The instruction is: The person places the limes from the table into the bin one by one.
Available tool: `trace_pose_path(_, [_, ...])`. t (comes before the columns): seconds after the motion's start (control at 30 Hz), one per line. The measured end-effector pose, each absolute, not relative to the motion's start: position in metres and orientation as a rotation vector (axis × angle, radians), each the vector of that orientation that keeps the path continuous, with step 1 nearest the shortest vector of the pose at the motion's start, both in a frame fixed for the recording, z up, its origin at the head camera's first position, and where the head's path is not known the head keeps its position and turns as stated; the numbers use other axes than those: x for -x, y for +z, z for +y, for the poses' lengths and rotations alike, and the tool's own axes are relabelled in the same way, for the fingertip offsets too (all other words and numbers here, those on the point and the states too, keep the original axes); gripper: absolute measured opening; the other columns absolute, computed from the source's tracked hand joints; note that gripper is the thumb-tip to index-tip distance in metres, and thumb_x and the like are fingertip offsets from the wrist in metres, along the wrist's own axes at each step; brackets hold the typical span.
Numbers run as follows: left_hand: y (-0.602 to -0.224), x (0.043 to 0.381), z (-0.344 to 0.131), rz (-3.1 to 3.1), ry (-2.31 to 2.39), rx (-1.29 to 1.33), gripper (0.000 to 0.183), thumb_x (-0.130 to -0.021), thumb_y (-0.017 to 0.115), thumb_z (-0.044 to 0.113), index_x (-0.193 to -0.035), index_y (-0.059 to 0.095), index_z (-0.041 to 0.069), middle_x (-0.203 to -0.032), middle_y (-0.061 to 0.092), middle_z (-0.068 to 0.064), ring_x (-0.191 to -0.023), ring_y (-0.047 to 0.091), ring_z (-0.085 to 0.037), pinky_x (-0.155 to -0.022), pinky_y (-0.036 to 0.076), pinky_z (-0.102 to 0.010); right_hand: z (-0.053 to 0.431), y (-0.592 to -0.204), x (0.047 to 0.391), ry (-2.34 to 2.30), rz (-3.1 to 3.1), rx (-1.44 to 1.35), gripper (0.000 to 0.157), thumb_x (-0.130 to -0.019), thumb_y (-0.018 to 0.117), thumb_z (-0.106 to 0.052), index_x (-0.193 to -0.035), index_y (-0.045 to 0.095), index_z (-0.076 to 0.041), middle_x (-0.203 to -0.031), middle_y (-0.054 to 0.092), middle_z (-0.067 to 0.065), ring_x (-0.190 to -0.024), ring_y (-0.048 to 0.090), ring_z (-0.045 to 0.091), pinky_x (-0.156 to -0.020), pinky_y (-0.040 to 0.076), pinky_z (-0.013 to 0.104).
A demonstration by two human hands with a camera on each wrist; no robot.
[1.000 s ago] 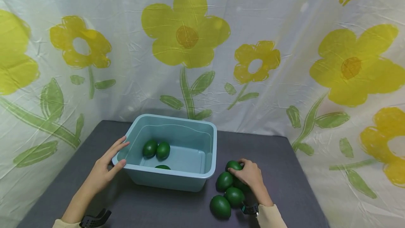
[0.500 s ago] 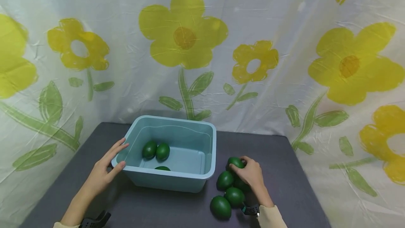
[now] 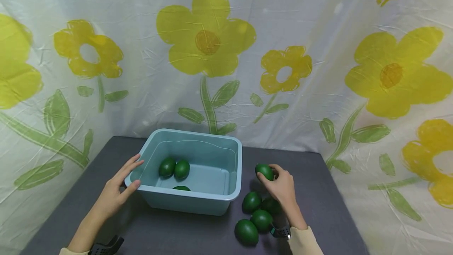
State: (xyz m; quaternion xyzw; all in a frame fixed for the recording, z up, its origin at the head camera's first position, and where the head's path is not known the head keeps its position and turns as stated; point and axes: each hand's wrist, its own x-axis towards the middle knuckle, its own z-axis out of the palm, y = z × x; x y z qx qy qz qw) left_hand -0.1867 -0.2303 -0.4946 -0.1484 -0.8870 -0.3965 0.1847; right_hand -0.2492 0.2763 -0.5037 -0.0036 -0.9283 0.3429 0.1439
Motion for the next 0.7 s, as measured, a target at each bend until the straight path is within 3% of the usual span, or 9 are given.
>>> trace_pose_path(0.23, [-0.495, 0.187, -0.230, -2.491, -1.110, 0.425, 0.059, -0.102, 0.070, 0.021, -0.158, 0.053, 0.019, -0.170, 0.038, -0.007, -0.114, 0.056, -0.021, -0.067, 0.052, -0.027, 0.271, -0.485, 0.248, 0.973, -2.579, -0.026, 0.050, -0.090, 0.084, -0.039, -0.126, 0.074, -0.005, -0.105, 0.079, 0.017, -0.085, 0.068, 0.029, -0.074, 0.052, 0.042])
trace_pose_path(0.4, [-0.494, 0.187, -0.231, -2.500, -1.113, 0.422, 0.059, -0.102, 0.070, 0.021, -0.158, 0.052, 0.018, -0.171, 0.037, -0.007, -0.115, 0.057, -0.027, -0.067, 0.051, -0.028, 0.269, -0.473, 0.247, 0.973, -2.536, -0.050, 0.050, -0.090, 0.084, -0.037, -0.126, 0.074, -0.004, -0.102, 0.078, 0.017, -0.089, 0.068, 0.033, -0.074, 0.050, 0.043])
trace_pose_path(0.57, [-0.494, 0.187, -0.231, -2.506, -1.113, 0.422, 0.058, -0.102, 0.069, 0.022, -0.158, 0.052, 0.017, -0.171, 0.037, -0.007, -0.117, 0.058, -0.031, -0.068, 0.051, -0.028, 0.271, -0.465, 0.246, 0.970, -2.506, -0.054, 0.047, -0.090, 0.084, -0.036, -0.124, 0.075, -0.005, -0.099, 0.077, 0.016, -0.088, 0.066, 0.032, -0.073, 0.048, 0.041])
trace_pose_path(0.7, [-0.494, 0.188, -0.231, -2.495, -1.109, 0.429, 0.060, -0.101, 0.070, 0.020, -0.158, 0.052, 0.019, -0.171, 0.037, -0.006, -0.117, 0.057, -0.024, -0.069, 0.051, -0.028, 0.274, -0.458, 0.244, 0.978, -2.462, -0.056, 0.044, -0.091, 0.084, -0.034, -0.124, 0.075, -0.006, -0.097, 0.075, 0.014, -0.087, 0.065, 0.030, -0.072, 0.047, 0.039])
